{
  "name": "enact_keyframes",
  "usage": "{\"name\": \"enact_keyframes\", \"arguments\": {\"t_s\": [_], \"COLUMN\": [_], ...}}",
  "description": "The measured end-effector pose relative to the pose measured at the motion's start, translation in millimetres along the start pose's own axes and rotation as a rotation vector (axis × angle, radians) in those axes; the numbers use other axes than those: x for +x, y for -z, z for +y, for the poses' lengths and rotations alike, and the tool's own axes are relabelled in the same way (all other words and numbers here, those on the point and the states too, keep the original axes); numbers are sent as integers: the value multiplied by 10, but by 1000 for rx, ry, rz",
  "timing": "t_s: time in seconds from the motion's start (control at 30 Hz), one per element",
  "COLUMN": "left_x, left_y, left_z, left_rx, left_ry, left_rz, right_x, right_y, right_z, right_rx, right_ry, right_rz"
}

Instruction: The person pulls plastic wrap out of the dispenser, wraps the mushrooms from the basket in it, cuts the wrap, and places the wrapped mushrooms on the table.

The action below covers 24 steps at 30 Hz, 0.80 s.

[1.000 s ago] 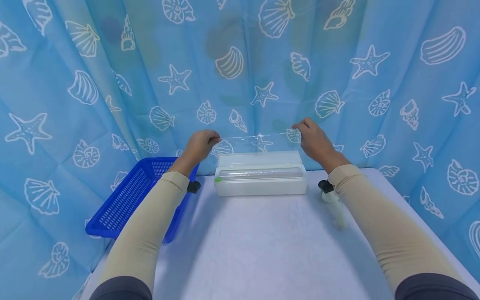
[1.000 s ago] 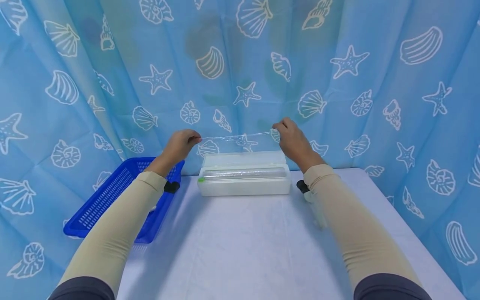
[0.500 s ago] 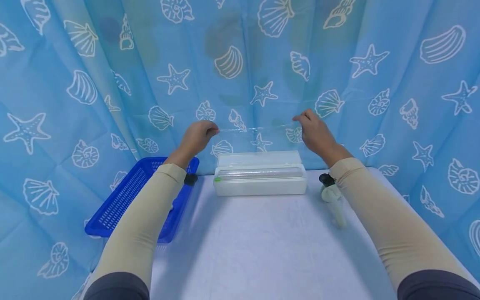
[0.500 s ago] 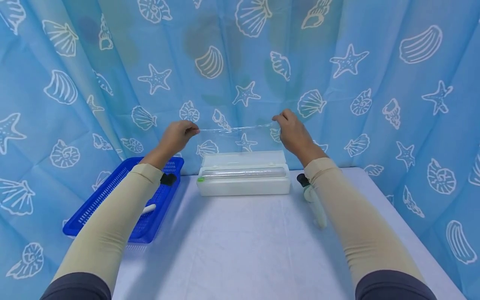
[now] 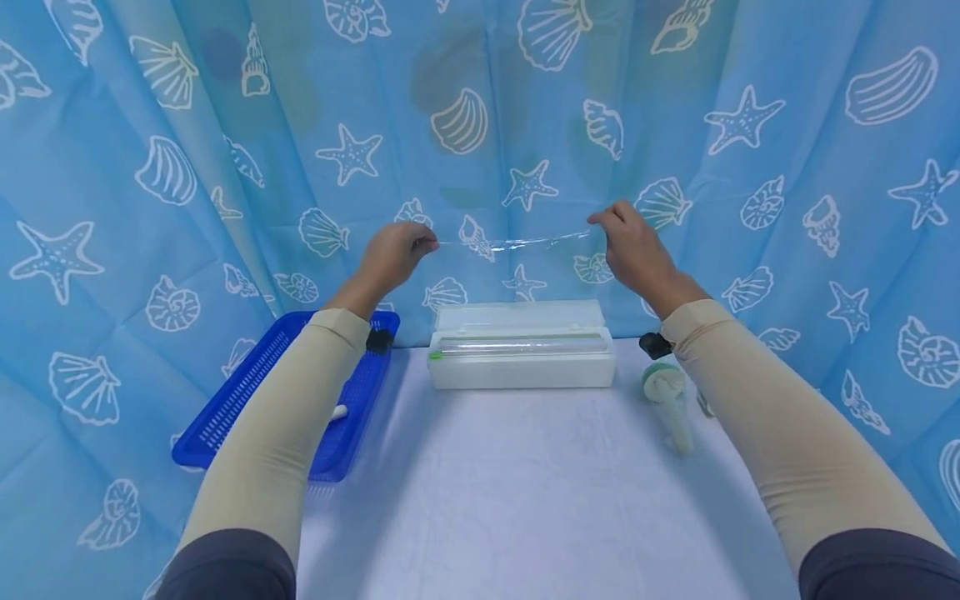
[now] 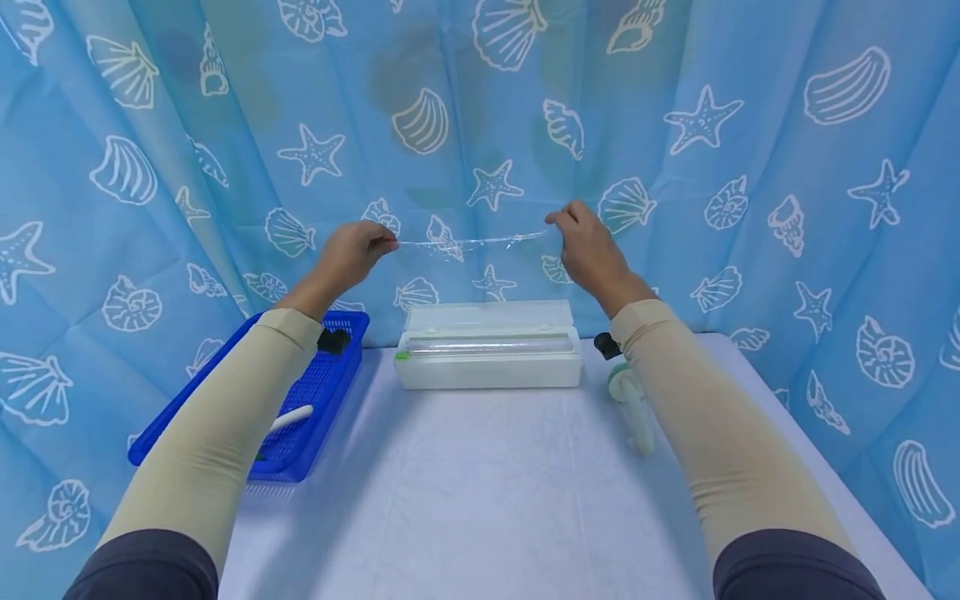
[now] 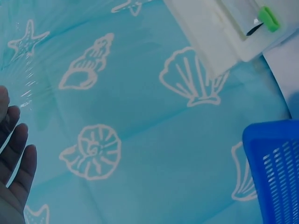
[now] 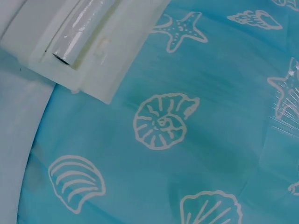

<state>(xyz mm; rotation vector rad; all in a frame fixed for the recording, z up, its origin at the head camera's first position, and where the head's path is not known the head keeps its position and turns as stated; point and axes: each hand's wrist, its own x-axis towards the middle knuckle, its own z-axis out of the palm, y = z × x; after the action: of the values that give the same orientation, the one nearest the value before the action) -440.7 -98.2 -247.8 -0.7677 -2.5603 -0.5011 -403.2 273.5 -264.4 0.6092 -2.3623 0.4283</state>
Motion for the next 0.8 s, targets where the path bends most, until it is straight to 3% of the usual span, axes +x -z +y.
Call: {"name": "enact_keyframes", "arguments": {"t_s": [0.3,0.8], "left_x": [71,181], "left_y": [141,397], "left_z": [39,84], "left_rx": [-4,-6], "left_ry": [19,-1], "left_rz": [21,50], "right_x": [116,305], "right_y": [128,314], "right_z": [-14,-83], "right_rx": [0,12], "right_ry": [20,-41], "right_rz": [30,39]}}
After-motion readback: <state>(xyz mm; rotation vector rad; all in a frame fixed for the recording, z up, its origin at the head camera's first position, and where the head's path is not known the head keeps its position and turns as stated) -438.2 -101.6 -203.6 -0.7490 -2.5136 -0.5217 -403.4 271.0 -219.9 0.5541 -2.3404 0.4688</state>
